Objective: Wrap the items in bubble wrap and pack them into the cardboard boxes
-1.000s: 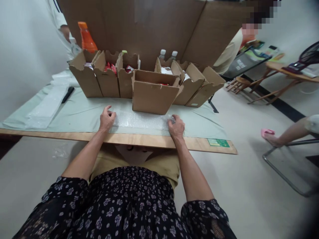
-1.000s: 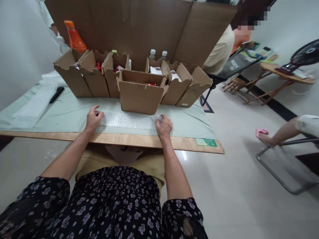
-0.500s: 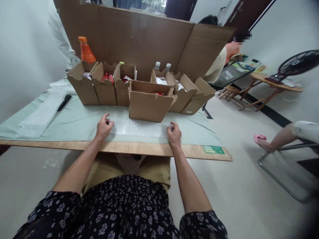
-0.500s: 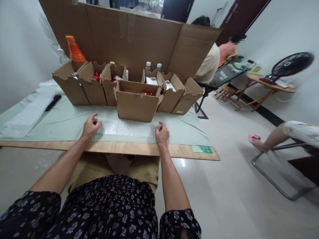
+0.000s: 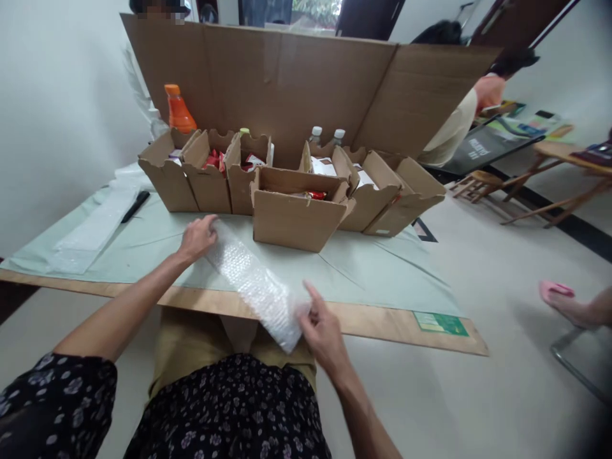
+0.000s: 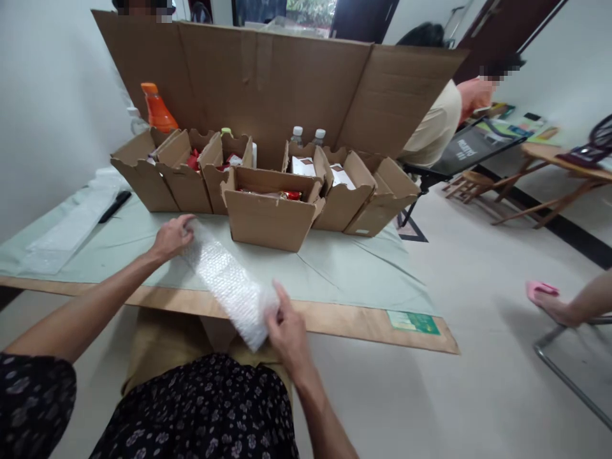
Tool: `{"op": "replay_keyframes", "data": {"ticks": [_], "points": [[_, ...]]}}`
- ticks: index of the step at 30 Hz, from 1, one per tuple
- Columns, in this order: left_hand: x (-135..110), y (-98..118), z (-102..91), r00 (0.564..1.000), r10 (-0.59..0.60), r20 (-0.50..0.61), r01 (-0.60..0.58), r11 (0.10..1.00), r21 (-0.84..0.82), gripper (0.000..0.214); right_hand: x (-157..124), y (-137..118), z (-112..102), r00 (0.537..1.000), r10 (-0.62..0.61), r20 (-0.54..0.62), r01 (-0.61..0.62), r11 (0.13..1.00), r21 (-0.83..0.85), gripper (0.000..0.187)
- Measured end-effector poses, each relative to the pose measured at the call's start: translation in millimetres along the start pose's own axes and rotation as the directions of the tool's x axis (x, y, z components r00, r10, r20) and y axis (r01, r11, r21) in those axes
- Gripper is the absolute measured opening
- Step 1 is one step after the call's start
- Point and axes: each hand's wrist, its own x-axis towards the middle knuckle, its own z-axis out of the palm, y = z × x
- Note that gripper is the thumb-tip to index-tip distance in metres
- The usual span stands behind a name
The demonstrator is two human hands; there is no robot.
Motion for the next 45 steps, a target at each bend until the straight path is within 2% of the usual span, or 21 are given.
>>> {"op": "replay_keyframes", "data": {"ticks": [3,5,7,9,11,14,16,17,19,21,23,25,27,29,30,32,34,36,39,42,45], "points": [[35,14,6.7,0.995,0.089,0.054,-0.092,0.995,0.046,0.043,-25,-14,43,0.974,-0.005,0.225,-0.028,0.990,0.142,0.050],[49,26,17.7,0.986,0.140,0.095,-0.144,0.989,0.044,0.038,-31,-19,69,0.945,-0.034,0.326,-0.032,0.981,0.193,0.041],[54,36,27.0,0.978,0.177,0.111,-0.180,0.983,0.020,0.038,-33,-20,84,0.920,-0.053,0.388,-0.034,0.976,0.214,0.036],[45,40,28.2,0.975,0.196,0.099,-0.196,0.981,-0.017,0.042,-33,-21,88,0.895,-0.043,0.444,-0.059,0.976,0.211,0.037],[21,35,17.7,0.977,0.200,0.081,-0.197,0.979,-0.047,0.044,-31,-23,83,0.856,-0.003,0.517,-0.119,0.972,0.203,0.039],[-41,17,-15.8,0.970,0.196,0.143,-0.168,0.968,-0.187,0.040,-23,-29,71,0.796,0.039,0.603,-0.239,0.937,0.256,0.036],[-92,5,-41.6,0.937,0.201,0.284,-0.013,0.837,-0.548,0.042,-13,-34,67,0.784,0.029,0.620,-0.315,0.879,0.359,0.034],[-115,1,-52.9,0.907,0.228,0.354,0.078,0.735,-0.674,0.049,-7,-37,67,0.789,0.019,0.614,-0.352,0.834,0.425,0.034],[-152,1,-67.8,0.890,0.240,0.387,0.204,0.550,-0.810,0.067,9,-43,70,0.813,0.005,0.582,-0.406,0.723,0.560,0.038],[-169,9,-70.2,0.900,0.154,0.407,0.269,0.539,-0.799,0.078,28,-49,76,0.840,0.002,0.542,-0.424,0.627,0.654,0.042],[-168,21,-61.2,0.919,-0.026,0.394,0.323,0.624,-0.712,0.070,44,-54,83,0.860,-0.001,0.511,-0.414,0.584,0.698,0.046],[-155,29,-46.0,0.927,-0.195,0.321,0.364,0.671,-0.646,0.049,55,-54,86,0.885,-0.014,0.466,-0.365,0.603,0.710,0.059],[-140,30,-30.3,0.934,-0.263,0.244,0.358,0.694,-0.625,0.039,58,-50,85,0.931,-0.032,0.363,-0.238,0.700,0.673,0.069],[-130,25,-17.9,0.941,-0.281,0.187,0.336,0.733,-0.592,0.038,57,-44,82,0.972,-0.112,0.205,-0.011,0.853,0.521,0.063],[-126,23,-13.4,0.944,-0.284,0.167,0.328,0.757,-0.566,0.039,55,-41,81,0.971,-0.196,0.134,0.128,0.909,0.396,0.055],[-123,18,-6.8,0.950,-0.279,0.143,0.312,0.806,-0.502,0.040,53,-36,80,0.910,-0.407,0.084,0.397,0.911,0.116,0.042],[-119,17,-1.7,0.960,-0.256,0.114,0.280,0.873,-0.400,0.041,53,-32,84,0.819,-0.553,0.154,0.571,0.813,-0.113,0.038],[-114,18,3.3,0.969,-0.232,0.084,0.246,0.926,-0.287,0.043,56,-29,90,0.772,-0.580,0.258,0.635,0.723,-0.274,0.038],[-108,21,8.7,0.975,-0.218,0.050,0.224,0.956,-0.190,0.047,61,-25,98,0.780,-0.503,0.371,0.625,0.659,-0.418,0.036],[-113,25,6.8,0.981,-0.196,-0.002,0.193,0.969,-0.154,0.049,63,-20,101,0.800,-0.465,0.379,0.599,0.649,-0.469,0.036],[-132,29,-0.5,0.989,-0.059,-0.134,0.046,0.994,-0.099,0.051,63,-17,101,0.796,-0.483,0.364,0.605,0.634,-0.482,0.036]]}}
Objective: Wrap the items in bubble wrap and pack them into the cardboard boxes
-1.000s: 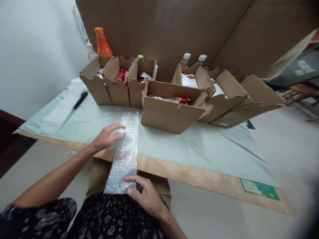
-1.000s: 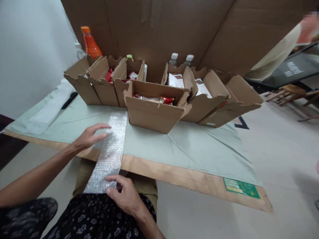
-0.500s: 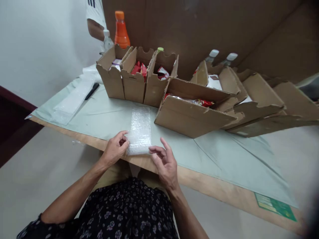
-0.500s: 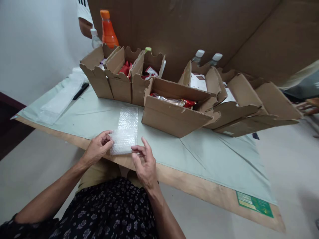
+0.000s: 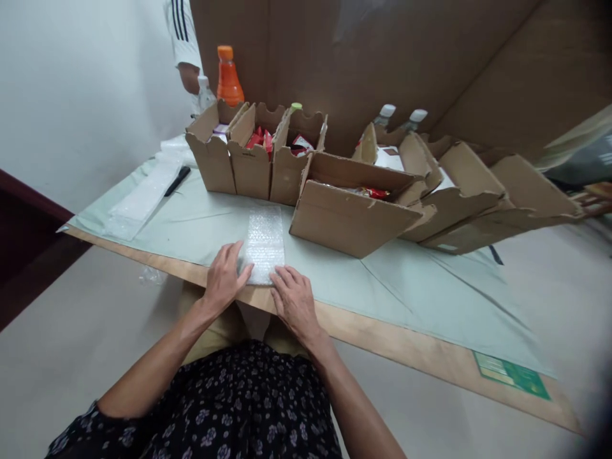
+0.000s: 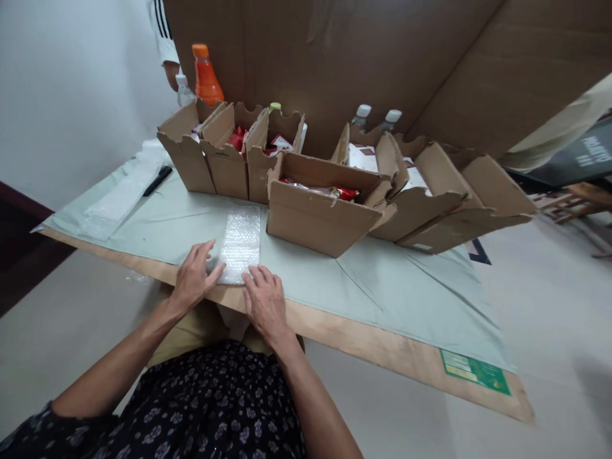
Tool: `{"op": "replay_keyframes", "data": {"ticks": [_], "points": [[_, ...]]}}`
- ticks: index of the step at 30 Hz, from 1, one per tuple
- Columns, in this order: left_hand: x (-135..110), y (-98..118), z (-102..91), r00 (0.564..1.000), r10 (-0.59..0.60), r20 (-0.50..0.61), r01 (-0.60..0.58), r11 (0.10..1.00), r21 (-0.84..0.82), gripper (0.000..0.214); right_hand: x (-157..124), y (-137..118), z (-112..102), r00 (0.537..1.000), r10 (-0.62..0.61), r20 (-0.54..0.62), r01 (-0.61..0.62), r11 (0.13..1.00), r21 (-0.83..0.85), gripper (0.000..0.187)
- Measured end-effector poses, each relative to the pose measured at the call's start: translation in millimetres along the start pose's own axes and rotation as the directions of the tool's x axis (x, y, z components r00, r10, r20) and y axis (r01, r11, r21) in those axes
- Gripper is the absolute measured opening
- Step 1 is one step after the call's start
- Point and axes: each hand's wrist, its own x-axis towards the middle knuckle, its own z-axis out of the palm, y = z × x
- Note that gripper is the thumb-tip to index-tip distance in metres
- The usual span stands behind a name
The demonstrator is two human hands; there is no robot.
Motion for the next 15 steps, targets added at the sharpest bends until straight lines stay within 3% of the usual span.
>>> {"op": "replay_keyframes", "data": {"ticks": [2,4,6,11,15], "points": [[-16,3,-5.8,0.987,0.158,0.002,-0.158,0.987,0.007,0.049,0,0,0,1.000,-0.014,-0.013,0.014,1.000,-0.003,0.034],[-29,5,-8.4,0.965,0.251,0.081,-0.248,0.968,-0.042,0.043,1,-1,-2,0.999,-0.020,-0.025,0.021,0.999,0.024,0.031],[-37,7,-8.3,0.964,0.230,0.131,-0.216,0.970,-0.115,0.033,2,-2,-4,0.999,-0.007,-0.039,0.011,0.996,0.092,0.027],[-36,9,-9.2,0.991,0.070,0.118,-0.048,0.982,-0.183,0.021,-1,-3,-14,0.993,0.070,-0.094,-0.051,0.981,0.188,0.020],[-24,7,-10.1,0.987,-0.011,0.159,0.046,0.975,-0.215,0.022,-13,-6,-22,0.962,0.104,-0.251,-0.062,0.983,0.171,0.026]]}}
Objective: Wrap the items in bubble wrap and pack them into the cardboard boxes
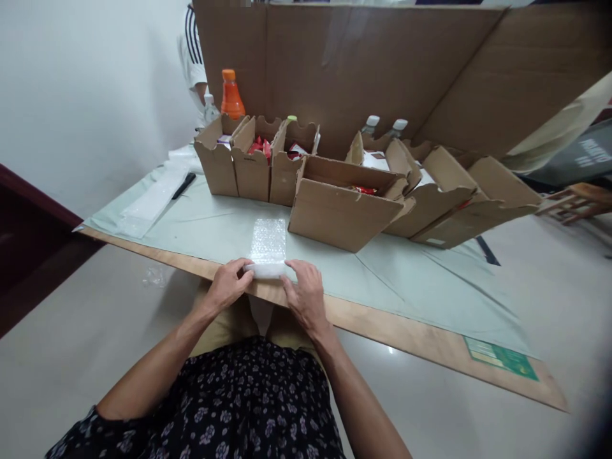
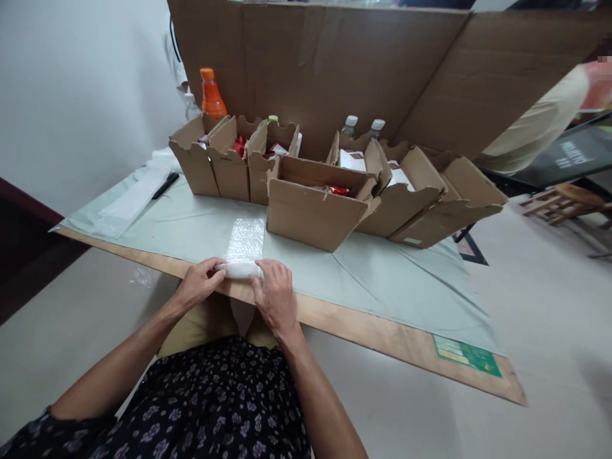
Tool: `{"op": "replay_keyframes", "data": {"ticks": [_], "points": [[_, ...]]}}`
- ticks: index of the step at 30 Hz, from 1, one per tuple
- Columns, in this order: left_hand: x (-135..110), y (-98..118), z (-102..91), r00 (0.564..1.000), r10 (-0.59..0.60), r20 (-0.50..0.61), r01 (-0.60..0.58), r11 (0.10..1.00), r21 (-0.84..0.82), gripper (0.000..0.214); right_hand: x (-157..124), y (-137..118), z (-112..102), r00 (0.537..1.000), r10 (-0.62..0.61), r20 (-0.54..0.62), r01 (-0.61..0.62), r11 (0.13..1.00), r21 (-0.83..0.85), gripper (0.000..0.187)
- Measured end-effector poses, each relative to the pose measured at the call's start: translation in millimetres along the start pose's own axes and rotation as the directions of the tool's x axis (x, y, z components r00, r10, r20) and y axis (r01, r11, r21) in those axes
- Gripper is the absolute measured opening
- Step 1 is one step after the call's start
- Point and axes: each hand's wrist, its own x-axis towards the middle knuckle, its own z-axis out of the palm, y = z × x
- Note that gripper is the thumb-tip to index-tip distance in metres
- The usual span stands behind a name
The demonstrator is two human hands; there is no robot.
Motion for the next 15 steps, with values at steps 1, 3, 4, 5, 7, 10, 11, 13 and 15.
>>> {"op": "replay_keyframes", "data": {"ticks": [1,3,4,5,7,10,11,13,15], "points": [[4,-1,0.4,1.000,-0.018,0.009,0.018,1.000,-0.006,0.022,-2,-1,-1,0.999,-0.041,-0.030,0.041,0.999,-0.007,0.025],[12,-2,2.5,0.999,-0.049,0.017,0.049,0.999,-0.006,0.023,-3,-3,1,0.989,-0.148,-0.021,0.147,0.989,-0.035,0.026],[15,-3,3.9,0.998,-0.061,0.014,0.061,0.998,0.000,0.024,-1,-3,4,0.982,-0.186,0.022,0.187,0.981,-0.056,0.028],[16,-3,5.2,0.997,-0.072,0.007,0.072,0.997,0.007,0.025,1,-2,7,0.976,-0.205,0.080,0.211,0.974,-0.081,0.030],[16,-3,6.2,0.996,-0.086,-0.023,0.087,0.996,0.019,0.032,9,0,13,0.963,-0.186,0.197,0.213,0.969,-0.128,0.034],[7,0,3.0,0.995,0.036,-0.094,-0.030,0.997,0.067,0.042,20,5,16,0.948,-0.127,0.294,0.169,0.978,-0.123,0.032],[3,1,1.2,0.989,0.116,-0.096,-0.108,0.990,0.090,0.041,22,7,15,0.945,-0.114,0.305,0.149,0.984,-0.093,0.031],[-3,2,-1.7,0.966,0.255,-0.050,-0.249,0.963,0.106,0.033,25,8,11,0.944,-0.083,0.319,0.089,0.996,-0.004,0.029],[-1,1,-2.4,0.959,0.285,0.012,-0.285,0.956,0.069,0.026,27,10,5,0.946,-0.036,0.323,0.013,0.997,0.074,0.030]]}}
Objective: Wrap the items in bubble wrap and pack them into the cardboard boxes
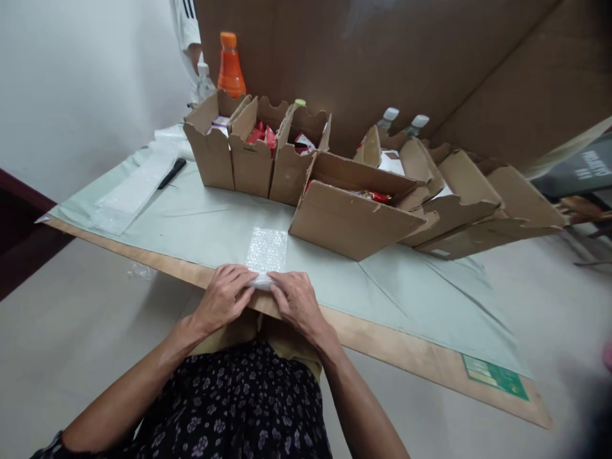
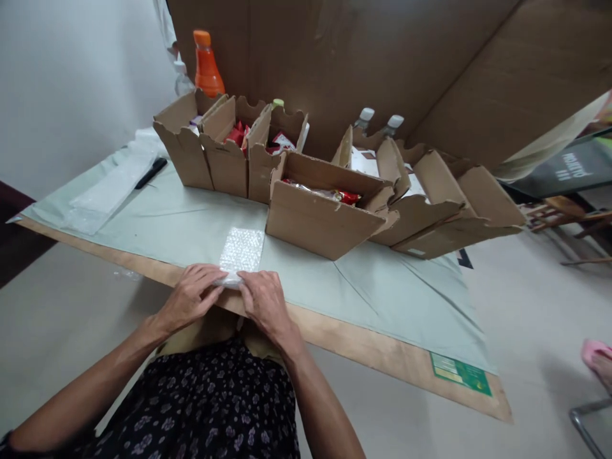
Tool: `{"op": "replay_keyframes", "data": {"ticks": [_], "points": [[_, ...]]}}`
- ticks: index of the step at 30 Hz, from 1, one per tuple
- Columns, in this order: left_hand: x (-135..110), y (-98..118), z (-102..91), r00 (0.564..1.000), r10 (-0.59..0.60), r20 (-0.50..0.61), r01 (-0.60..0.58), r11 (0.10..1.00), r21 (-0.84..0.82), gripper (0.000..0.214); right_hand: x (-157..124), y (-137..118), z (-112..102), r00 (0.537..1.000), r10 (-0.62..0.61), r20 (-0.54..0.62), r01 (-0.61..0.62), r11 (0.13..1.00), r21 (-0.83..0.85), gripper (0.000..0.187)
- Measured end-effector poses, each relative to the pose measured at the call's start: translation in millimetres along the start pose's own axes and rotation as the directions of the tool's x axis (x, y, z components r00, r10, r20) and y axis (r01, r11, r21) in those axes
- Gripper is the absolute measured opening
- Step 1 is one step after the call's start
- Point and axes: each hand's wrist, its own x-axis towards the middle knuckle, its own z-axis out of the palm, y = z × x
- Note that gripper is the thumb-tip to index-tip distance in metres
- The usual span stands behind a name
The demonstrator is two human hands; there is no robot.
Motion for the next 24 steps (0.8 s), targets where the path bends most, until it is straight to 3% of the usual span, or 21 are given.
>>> {"op": "replay_keyframes", "data": {"ticks": [3,5,10,12,14,16,18,19,21,24], "points": [[15,-10,5.0,0.996,-0.083,0.033,0.084,0.996,-0.023,0.026,1,3,-7,0.994,0.065,-0.092,-0.065,0.998,-0.006,0.034],[30,-18,10.9,0.989,-0.141,0.037,0.140,0.990,0.021,0.029,4,6,-9,0.989,0.035,-0.141,-0.047,0.996,-0.081,0.036],[49,-25,18.9,0.978,-0.206,-0.005,0.206,0.977,0.062,0.028,19,18,-6,0.996,-0.076,0.054,0.084,0.982,-0.169,0.038],[44,-20,13.5,0.960,-0.271,-0.071,0.271,0.963,-0.009,0.029,28,24,-5,0.995,-0.049,0.083,0.060,0.990,-0.127,0.035],[33,-12,3.3,0.904,-0.410,-0.123,0.392,0.908,-0.145,0.030,33,27,-8,0.998,0.022,0.055,-0.020,0.999,-0.032,0.032],[20,-2,-7.2,0.799,-0.600,-0.048,0.551,0.761,-0.342,0.031,35,25,-12,0.991,0.135,0.015,-0.136,0.987,0.088,0.031],[12,8,-12.6,0.673,-0.717,0.183,0.676,0.494,-0.547,0.036,33,18,-16,0.969,0.245,0.012,-0.242,0.947,0.211,0.030],[11,12,-12.2,0.623,-0.715,0.317,0.705,0.338,-0.623,0.040,30,13,-17,0.958,0.285,0.035,-0.283,0.920,0.270,0.029],[14,20,-5.7,0.579,-0.642,0.503,0.695,0.066,-0.716,0.047,22,2,-18,0.944,0.313,0.103,-0.328,0.868,0.373,0.027],[28,27,10.2,0.573,-0.591,0.568,0.602,-0.168,-0.781,0.043,10,-5,-19,0.953,0.285,0.097,-0.298,0.845,0.444,0.025]]}}
